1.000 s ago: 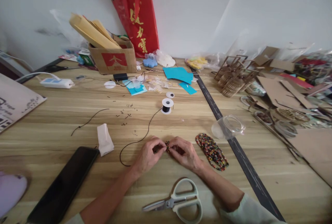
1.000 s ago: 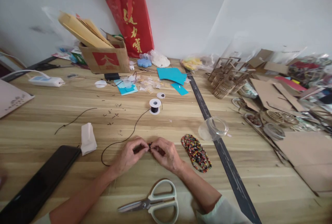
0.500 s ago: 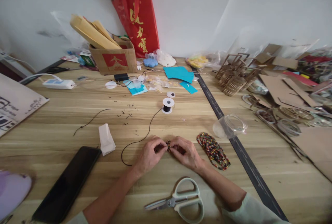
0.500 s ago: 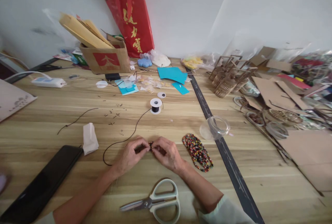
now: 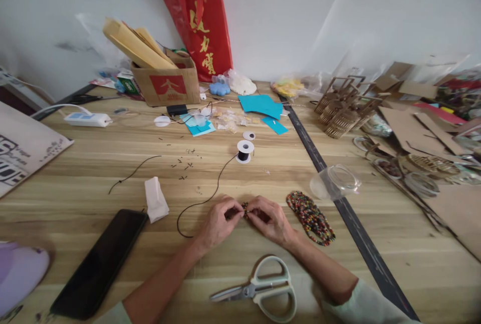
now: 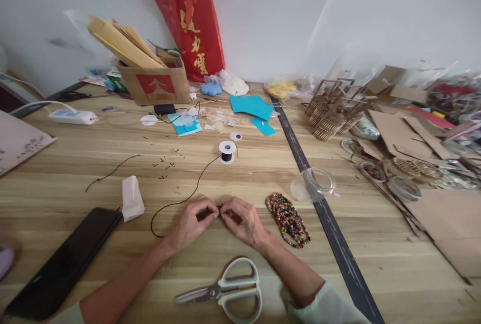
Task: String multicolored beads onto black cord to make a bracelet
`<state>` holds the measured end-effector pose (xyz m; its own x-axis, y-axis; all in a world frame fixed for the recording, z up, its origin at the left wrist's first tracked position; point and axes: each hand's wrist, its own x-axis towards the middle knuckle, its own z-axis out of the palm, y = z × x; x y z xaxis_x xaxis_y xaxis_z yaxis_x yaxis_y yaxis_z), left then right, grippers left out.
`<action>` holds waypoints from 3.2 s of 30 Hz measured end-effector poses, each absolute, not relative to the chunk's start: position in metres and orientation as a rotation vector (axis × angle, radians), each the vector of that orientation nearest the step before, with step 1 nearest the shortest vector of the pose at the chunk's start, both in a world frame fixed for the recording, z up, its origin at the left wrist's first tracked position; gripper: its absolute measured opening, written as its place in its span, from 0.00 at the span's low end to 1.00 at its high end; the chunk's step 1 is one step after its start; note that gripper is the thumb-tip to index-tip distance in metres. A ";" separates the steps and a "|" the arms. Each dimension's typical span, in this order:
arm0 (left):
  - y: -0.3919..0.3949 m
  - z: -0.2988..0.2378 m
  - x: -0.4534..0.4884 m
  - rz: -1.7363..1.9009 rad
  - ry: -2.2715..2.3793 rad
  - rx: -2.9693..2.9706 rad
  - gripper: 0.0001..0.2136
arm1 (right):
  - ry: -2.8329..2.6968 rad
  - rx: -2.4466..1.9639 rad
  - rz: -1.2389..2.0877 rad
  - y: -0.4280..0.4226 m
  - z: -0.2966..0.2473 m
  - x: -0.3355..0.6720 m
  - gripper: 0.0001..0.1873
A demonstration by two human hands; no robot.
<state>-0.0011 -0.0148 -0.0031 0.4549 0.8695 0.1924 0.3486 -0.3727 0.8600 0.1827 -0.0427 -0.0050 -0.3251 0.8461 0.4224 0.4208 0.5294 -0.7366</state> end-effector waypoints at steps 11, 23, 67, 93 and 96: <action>-0.013 -0.005 -0.001 0.880 0.995 1.925 0.05 | -1.947 -1.030 0.653 -0.042 -0.008 0.183 0.05; -0.013 -0.008 0.000 0.928 0.963 1.926 0.05 | -1.929 -1.040 0.656 -0.042 -0.010 0.183 0.04; -0.013 0.000 -0.001 0.886 1.008 1.924 0.05 | -1.940 -1.025 0.640 -0.043 -0.008 0.184 0.06; -0.011 -0.007 -0.002 0.920 0.910 1.967 0.05 | -1.920 -1.032 0.635 -0.043 -0.008 0.184 0.05; -0.011 -0.008 -0.002 0.917 0.926 1.943 0.04 | -1.916 -1.032 0.639 -0.043 -0.009 0.184 0.05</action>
<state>-0.0025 -0.0115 -0.0077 0.4739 0.8391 0.2671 0.2758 -0.4294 0.8600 0.1841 -0.0431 -0.0086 -0.3021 0.8471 0.4373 0.4149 0.5298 -0.7397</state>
